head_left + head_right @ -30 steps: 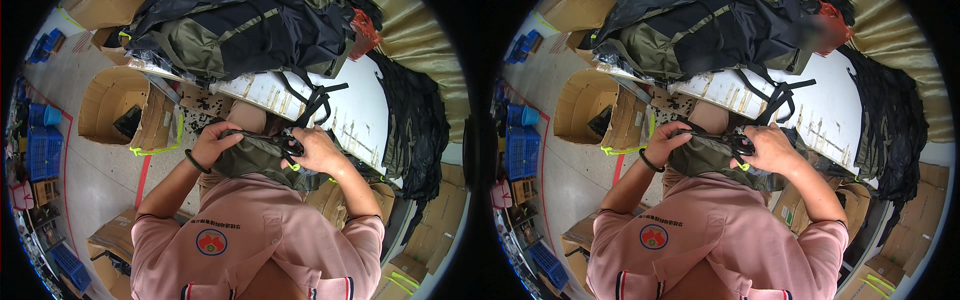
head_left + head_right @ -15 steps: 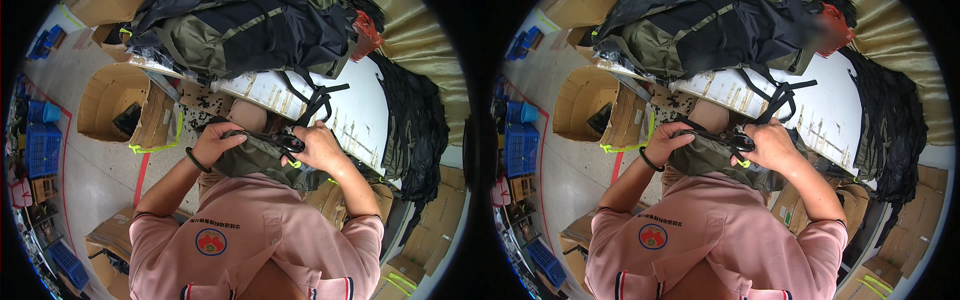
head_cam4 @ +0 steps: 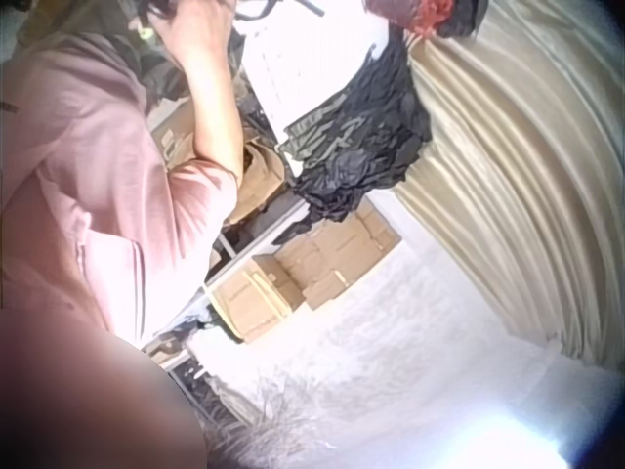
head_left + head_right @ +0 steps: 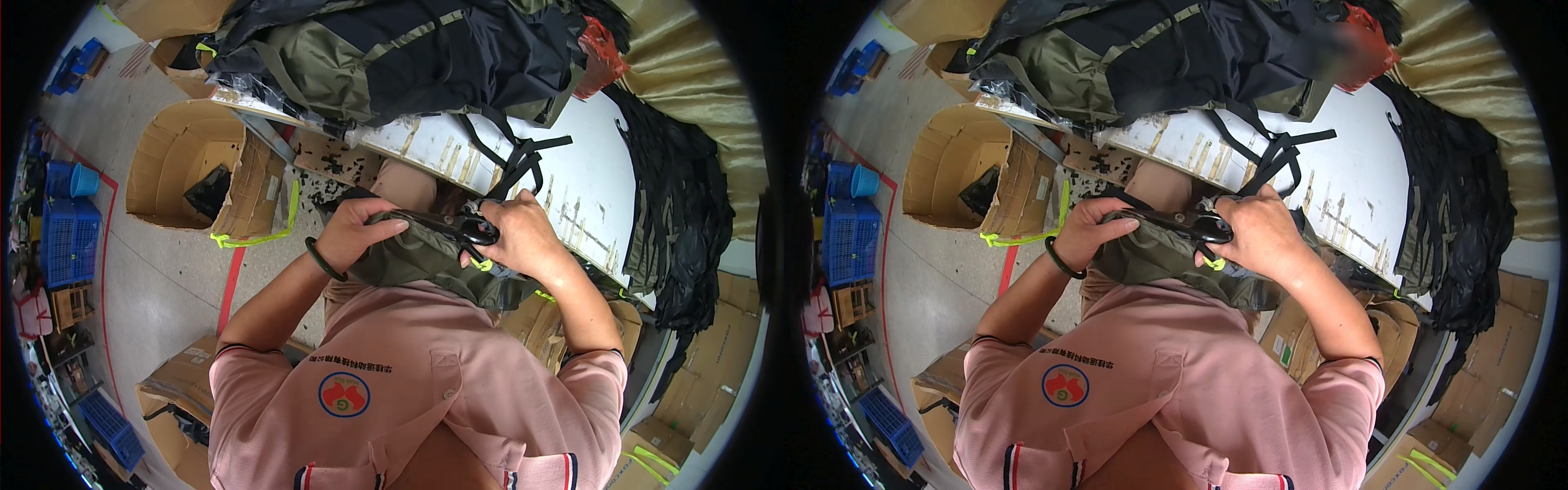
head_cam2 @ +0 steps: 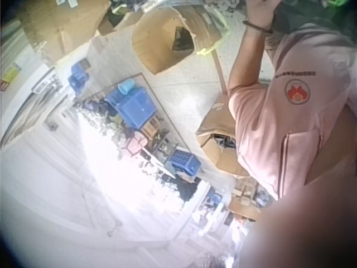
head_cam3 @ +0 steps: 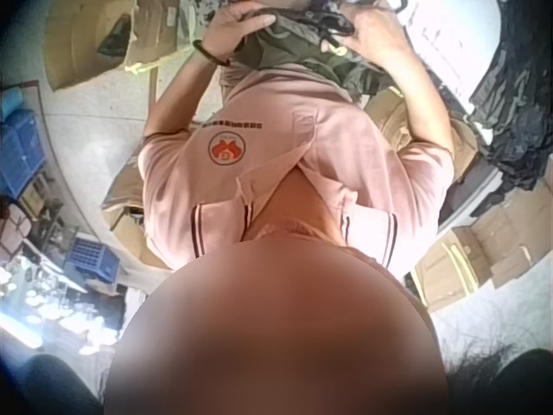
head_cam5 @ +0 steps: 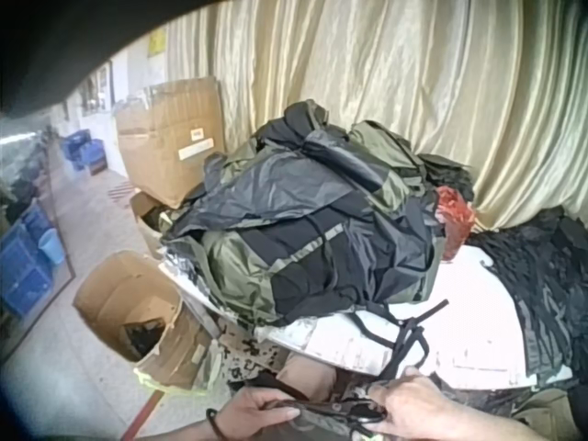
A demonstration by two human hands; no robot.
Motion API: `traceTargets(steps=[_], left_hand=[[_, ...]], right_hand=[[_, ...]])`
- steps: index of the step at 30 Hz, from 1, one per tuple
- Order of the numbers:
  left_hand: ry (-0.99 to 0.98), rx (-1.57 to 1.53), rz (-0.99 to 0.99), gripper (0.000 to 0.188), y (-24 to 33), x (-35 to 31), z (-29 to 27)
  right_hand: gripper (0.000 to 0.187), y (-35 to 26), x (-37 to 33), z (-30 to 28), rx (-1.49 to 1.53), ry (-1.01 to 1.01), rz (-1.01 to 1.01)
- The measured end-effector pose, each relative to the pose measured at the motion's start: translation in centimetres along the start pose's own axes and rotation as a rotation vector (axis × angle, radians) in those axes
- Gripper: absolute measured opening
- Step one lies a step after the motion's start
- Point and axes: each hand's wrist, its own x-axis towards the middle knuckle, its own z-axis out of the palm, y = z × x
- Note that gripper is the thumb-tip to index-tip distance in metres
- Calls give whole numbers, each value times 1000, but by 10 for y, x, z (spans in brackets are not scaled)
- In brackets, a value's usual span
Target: Trimming excess material from synthetic fabric outdoor gear using scissors.
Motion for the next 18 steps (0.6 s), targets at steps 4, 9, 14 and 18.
traceTargets(steps=[4,9,14,18], left_hand=[[11,22,13,11,0,0,-3],[6,-11,24,11,1,1,-2],[3,-62,1,10,-4,1,-2],[23,-87,-1,10,-5,1,-1]], right_hand=[[56,13,-9,3,82,37,-1],[58,18,-19,8,170,-61,62],[51,15,-22,17,195,-29,12],[49,13,-22,21,197,-13,3]])
